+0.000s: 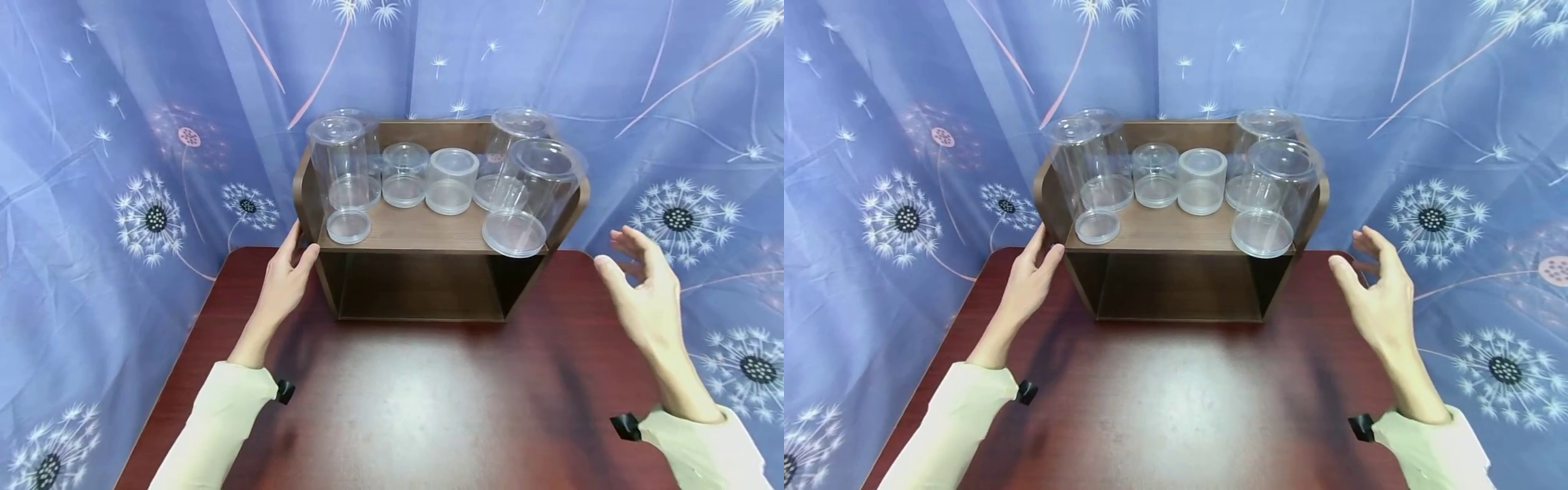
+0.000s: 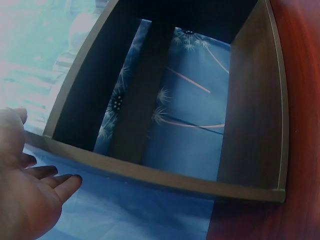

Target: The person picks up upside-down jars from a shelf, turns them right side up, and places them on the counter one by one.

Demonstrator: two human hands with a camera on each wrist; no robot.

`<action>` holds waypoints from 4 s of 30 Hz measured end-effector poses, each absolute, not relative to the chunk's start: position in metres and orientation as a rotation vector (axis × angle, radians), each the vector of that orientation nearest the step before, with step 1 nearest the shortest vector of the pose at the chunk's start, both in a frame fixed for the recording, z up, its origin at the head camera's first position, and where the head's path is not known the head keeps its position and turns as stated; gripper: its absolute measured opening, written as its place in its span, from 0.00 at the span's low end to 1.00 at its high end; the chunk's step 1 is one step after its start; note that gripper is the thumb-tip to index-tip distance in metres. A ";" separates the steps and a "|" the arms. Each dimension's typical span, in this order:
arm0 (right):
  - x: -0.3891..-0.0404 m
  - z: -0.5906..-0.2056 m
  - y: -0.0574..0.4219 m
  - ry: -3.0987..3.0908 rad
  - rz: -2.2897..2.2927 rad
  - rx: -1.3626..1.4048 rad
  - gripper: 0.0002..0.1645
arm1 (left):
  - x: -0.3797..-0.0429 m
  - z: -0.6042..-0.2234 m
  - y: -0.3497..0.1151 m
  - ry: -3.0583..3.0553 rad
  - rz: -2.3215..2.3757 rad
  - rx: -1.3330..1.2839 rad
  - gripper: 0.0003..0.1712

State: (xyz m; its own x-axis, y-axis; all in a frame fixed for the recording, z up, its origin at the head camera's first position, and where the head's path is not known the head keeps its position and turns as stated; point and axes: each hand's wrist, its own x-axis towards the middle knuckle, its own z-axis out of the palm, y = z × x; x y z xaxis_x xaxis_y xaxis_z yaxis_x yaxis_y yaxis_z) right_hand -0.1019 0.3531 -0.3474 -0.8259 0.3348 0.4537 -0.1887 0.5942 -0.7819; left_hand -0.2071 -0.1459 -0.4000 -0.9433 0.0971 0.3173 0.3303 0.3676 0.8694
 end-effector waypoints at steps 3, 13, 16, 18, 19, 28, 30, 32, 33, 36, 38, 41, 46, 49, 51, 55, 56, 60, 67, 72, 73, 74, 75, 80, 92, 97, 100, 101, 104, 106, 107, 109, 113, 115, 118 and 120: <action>-0.105 -0.338 0.344 -2.214 1.217 -0.101 0.34 | -0.209 -0.402 -0.141 -2.405 -1.626 -0.364 0.39; -0.127 -0.313 0.322 -2.172 1.239 -0.151 0.35 | -0.214 -0.410 -0.134 -2.391 -1.548 -0.354 0.33; -0.134 -0.306 0.320 -2.178 1.237 -0.161 0.36 | -0.216 -0.411 -0.133 -2.395 -1.520 -0.341 0.31; -0.139 -0.302 0.318 -2.184 1.238 -0.162 0.37 | -0.217 -0.411 -0.133 -2.396 -1.498 -0.334 0.30; -0.141 -0.300 0.318 -2.187 1.236 -0.160 0.38 | -0.218 -0.411 -0.133 -2.394 -1.488 -0.328 0.28; -0.159 -0.286 0.309 -2.199 1.205 -0.131 0.41 | -0.221 -0.410 -0.130 -2.400 -1.438 -0.276 0.21; -0.163 -0.284 0.308 -2.197 1.190 -0.109 0.42 | -0.222 -0.409 -0.129 -2.405 -1.438 -0.270 0.21; -0.166 -0.283 0.306 -2.201 1.167 -0.100 0.42 | -0.222 -0.409 -0.128 -2.407 -1.436 -0.271 0.21; -0.168 -0.283 0.305 -2.203 1.153 -0.093 0.43 | -0.222 -0.409 -0.128 -2.406 -1.438 -0.274 0.21; -0.172 -0.281 0.303 -2.218 1.117 -0.110 0.44 | -0.223 -0.409 -0.128 -2.397 -1.439 -0.286 0.20; -0.174 -0.280 0.301 -2.227 1.104 -0.130 0.46 | -0.223 -0.409 -0.127 -2.394 -1.442 -0.298 0.20; -0.177 -0.279 0.299 -2.243 1.084 -0.159 0.47 | -0.224 -0.408 -0.127 -2.394 -1.442 -0.306 0.20; -0.182 -0.279 0.294 -2.281 1.045 -0.190 0.51 | -0.222 -0.408 -0.126 -2.388 -1.452 -0.302 0.19; -0.184 -0.279 0.292 -2.298 1.042 -0.201 0.55 | -0.222 -0.408 -0.127 -2.385 -1.454 -0.297 0.18; -0.185 -0.279 0.290 -2.303 1.046 -0.202 0.56 | -0.223 -0.409 -0.127 -2.385 -1.452 -0.294 0.18; -0.185 -0.278 0.288 -2.288 1.057 -0.189 0.57 | -0.223 -0.409 -0.127 -2.383 -1.446 -0.294 0.18; -0.185 -0.277 0.288 -2.283 1.056 -0.184 0.57 | -0.222 -0.408 -0.127 -2.384 -1.445 -0.295 0.18; -0.186 -0.276 0.286 -2.256 1.039 -0.155 0.55 | -0.221 -0.407 -0.126 -2.389 -1.442 -0.298 0.19; -0.184 -0.275 0.280 -2.189 1.011 -0.109 0.54 | -0.220 -0.405 -0.125 -2.403 -1.446 -0.287 0.18; -0.179 -0.272 0.275 -2.076 1.145 -0.038 0.50 | -0.220 -0.406 -0.126 -2.409 -1.442 -0.273 0.18; -0.178 -0.272 0.274 -2.039 1.202 -0.016 0.49 | -0.220 -0.406 -0.126 -2.411 -1.441 -0.270 0.19; -0.177 -0.271 0.273 -2.004 1.257 0.001 0.48 | -0.220 -0.407 -0.126 -2.412 -1.441 -0.269 0.19; -0.175 -0.270 0.272 -1.965 1.326 0.017 0.48 | -0.220 -0.407 -0.126 -2.413 -1.441 -0.267 0.19; -0.167 -0.268 0.270 -1.756 1.628 0.094 0.47 | -0.220 -0.406 -0.126 -2.425 -1.439 -0.254 0.20; -0.135 -0.258 0.270 -1.656 1.783 0.147 0.44 | -0.218 -0.402 -0.124 -2.446 -1.438 -0.219 0.18; -0.124 -0.258 0.270 -1.585 1.854 0.171 0.45 | -0.217 -0.403 -0.124 -2.449 -1.442 -0.214 0.17; -0.121 -0.260 0.270 -1.485 1.933 0.215 0.44 | -0.217 -0.404 -0.124 -2.448 -1.442 -0.213 0.18; -0.120 -0.261 0.270 -1.452 1.956 0.229 0.44 | -0.217 -0.404 -0.124 -2.447 -1.441 -0.214 0.18; -0.117 -0.264 0.272 -1.391 1.976 0.267 0.44 | -0.217 -0.404 -0.124 -2.443 -1.437 -0.219 0.18; -0.115 -0.268 0.272 -1.373 1.956 0.292 0.43 | -0.217 -0.404 -0.124 -2.441 -1.434 -0.219 0.18; -0.114 -0.269 0.273 -1.371 1.940 0.306 0.42 | -0.217 -0.404 -0.124 -2.441 -1.434 -0.218 0.18; -0.112 -0.274 0.275 -1.376 1.903 0.332 0.41 | -0.217 -0.404 -0.124 -2.444 -1.434 -0.209 0.18; -0.107 -0.283 0.280 -1.353 1.915 0.320 0.41 | -0.216 -0.405 -0.123 -2.450 -1.438 -0.191 0.17; -0.105 -0.287 0.282 -1.335 1.943 0.294 0.40 | -0.216 -0.405 -0.123 -2.449 -1.438 -0.188 0.17; -0.103 -0.294 0.285 -1.318 1.982 0.246 0.41 | -0.216 -0.406 -0.123 -2.438 -1.437 -0.190 0.17; -0.102 -0.300 0.286 -1.315 1.986 0.232 0.41 | -0.216 -0.406 -0.123 -2.431 -1.437 -0.192 0.17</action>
State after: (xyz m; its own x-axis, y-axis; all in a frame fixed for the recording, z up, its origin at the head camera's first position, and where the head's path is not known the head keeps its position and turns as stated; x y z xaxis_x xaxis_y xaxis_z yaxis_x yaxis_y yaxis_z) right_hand -0.1016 0.2860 -0.2998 -0.7164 0.4724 0.5135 -0.6573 -0.2098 -0.7239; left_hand -0.2164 -0.1230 -0.4055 -0.9428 -0.0418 0.3307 0.2696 0.4880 0.8301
